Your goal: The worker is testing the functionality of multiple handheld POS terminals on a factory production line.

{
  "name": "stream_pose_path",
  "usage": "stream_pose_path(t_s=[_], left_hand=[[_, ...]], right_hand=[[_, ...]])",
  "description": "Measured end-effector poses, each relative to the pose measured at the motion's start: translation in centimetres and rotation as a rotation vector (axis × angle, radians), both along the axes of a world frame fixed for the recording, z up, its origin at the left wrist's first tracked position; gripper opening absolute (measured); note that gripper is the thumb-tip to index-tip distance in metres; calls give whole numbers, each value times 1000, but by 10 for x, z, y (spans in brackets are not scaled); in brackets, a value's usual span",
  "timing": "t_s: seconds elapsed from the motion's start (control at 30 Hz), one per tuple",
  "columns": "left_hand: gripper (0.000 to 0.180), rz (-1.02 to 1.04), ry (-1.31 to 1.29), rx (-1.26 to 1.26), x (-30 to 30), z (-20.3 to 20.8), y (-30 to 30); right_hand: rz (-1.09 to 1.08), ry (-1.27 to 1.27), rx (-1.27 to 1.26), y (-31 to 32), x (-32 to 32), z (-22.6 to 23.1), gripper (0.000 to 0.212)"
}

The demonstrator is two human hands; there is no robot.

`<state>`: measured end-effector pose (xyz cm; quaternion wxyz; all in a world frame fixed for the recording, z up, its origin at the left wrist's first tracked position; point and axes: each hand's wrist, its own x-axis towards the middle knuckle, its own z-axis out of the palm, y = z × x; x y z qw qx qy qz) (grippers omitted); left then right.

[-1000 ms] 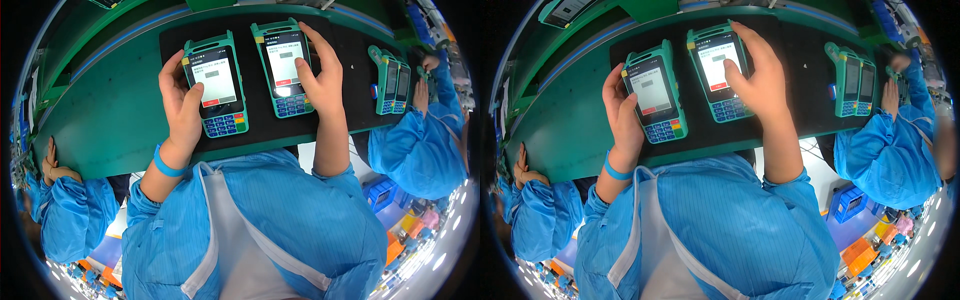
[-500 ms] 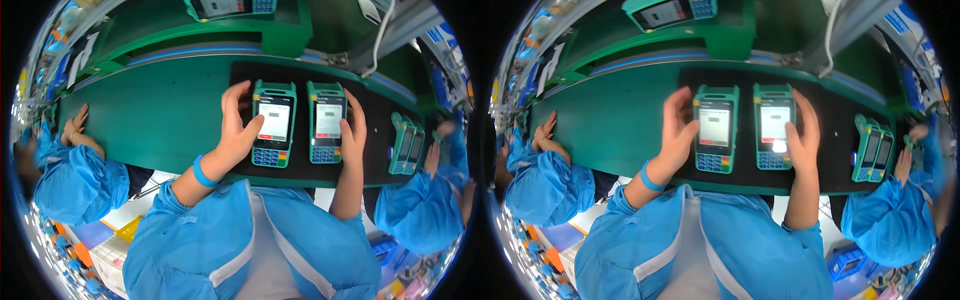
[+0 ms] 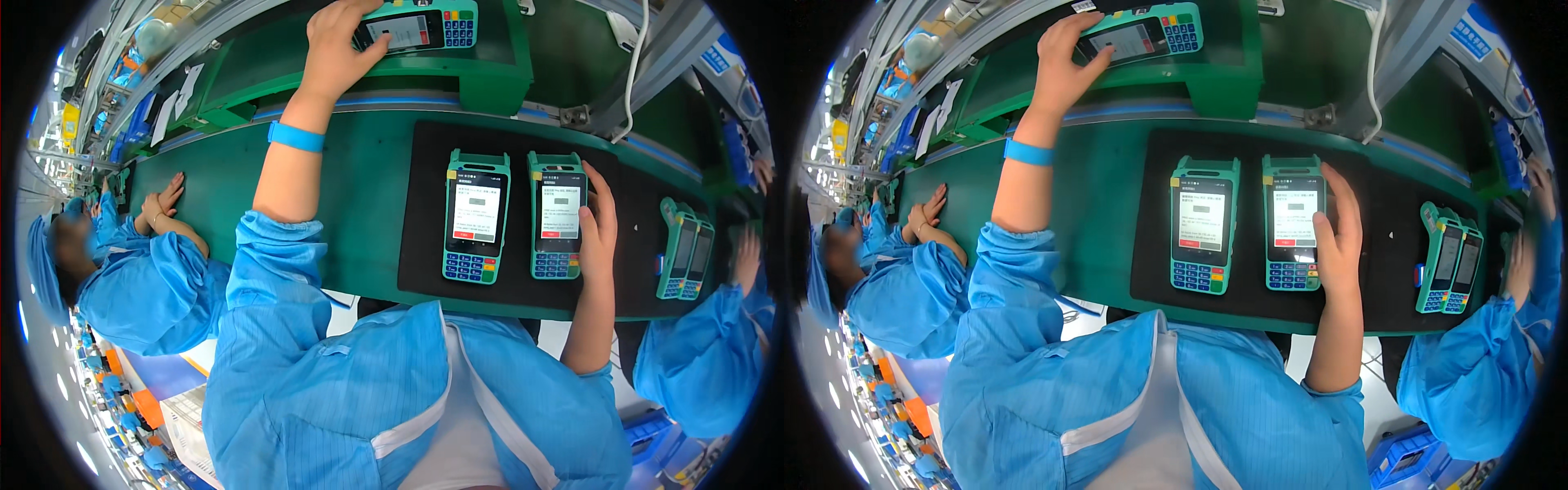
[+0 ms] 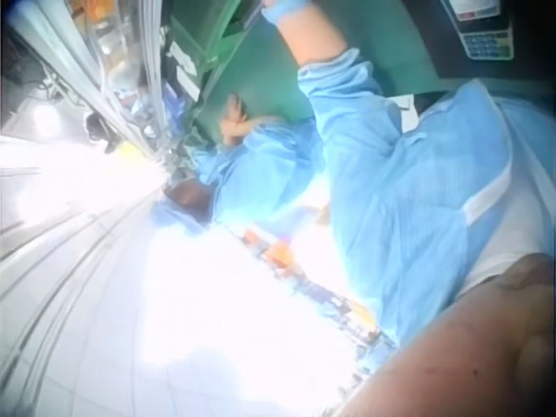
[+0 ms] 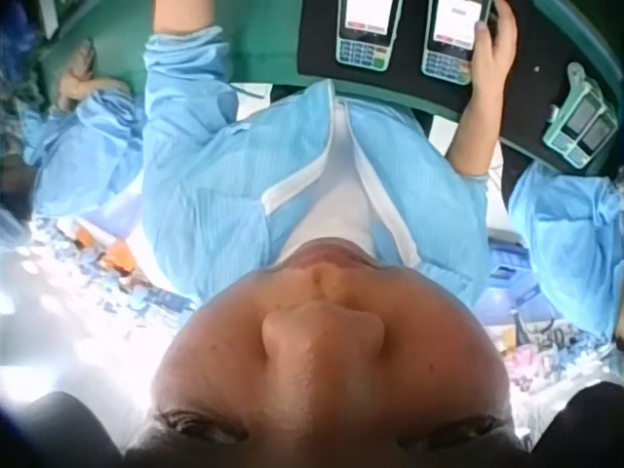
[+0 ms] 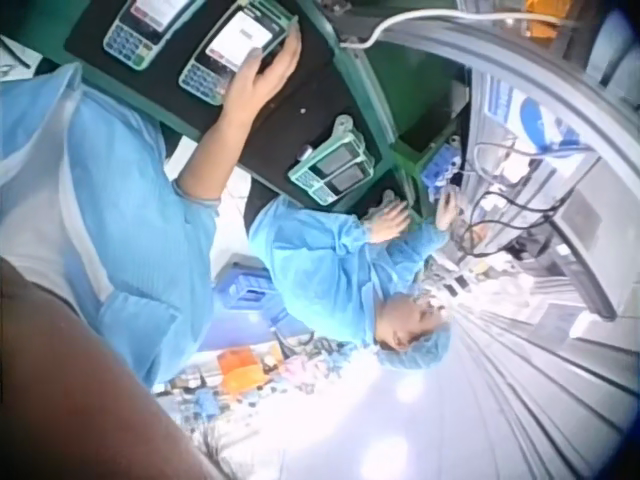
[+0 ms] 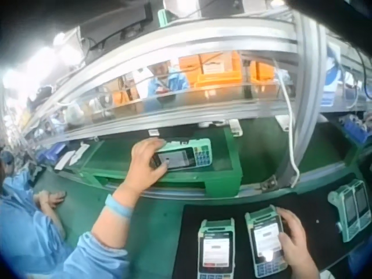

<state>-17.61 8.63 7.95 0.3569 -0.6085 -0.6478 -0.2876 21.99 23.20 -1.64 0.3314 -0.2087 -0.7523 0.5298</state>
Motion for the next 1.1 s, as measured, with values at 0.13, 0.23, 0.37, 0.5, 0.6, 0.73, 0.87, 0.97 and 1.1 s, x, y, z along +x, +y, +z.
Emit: stream_pose_path(t_s=[0.13, 0.23, 0.37, 0.5, 0.6, 0.73, 0.87, 0.97, 1.1], left_hand=[[43, 9, -27, -21, -5, -2, 0], [43, 5, -30, -30, -6, 0, 0], [44, 8, -79, -35, -5, 2, 0], [46, -5, -112, -43, -6, 2, -1], [47, -19, -121, -41, -7, 0, -1], [47, -15, -135, -26, -6, -1, 0], [47, -18, -149, -35, -5, -1, 0], [48, -15, -146, -36, -5, -1, -1], [48, -22, -123, -41, -6, -1, -1]], right_hand=[[-16, -29, 20, 1, 0, 0, 55], [-8, -44, 34, 2, 1, -1, 55], [0, -47, 73, 4, 1, 0, 55], [6, -52, 93, 4, 0, 0, 54], [13, -31, 33, 2, 0, 0, 54], [4, -50, 71, 2, 0, 1, 53], [19, -35, 59, 3, 0, 1, 53], [21, -32, 70, 4, 0, 0, 53], [27, -22, 29, 4, 0, -1, 53]])
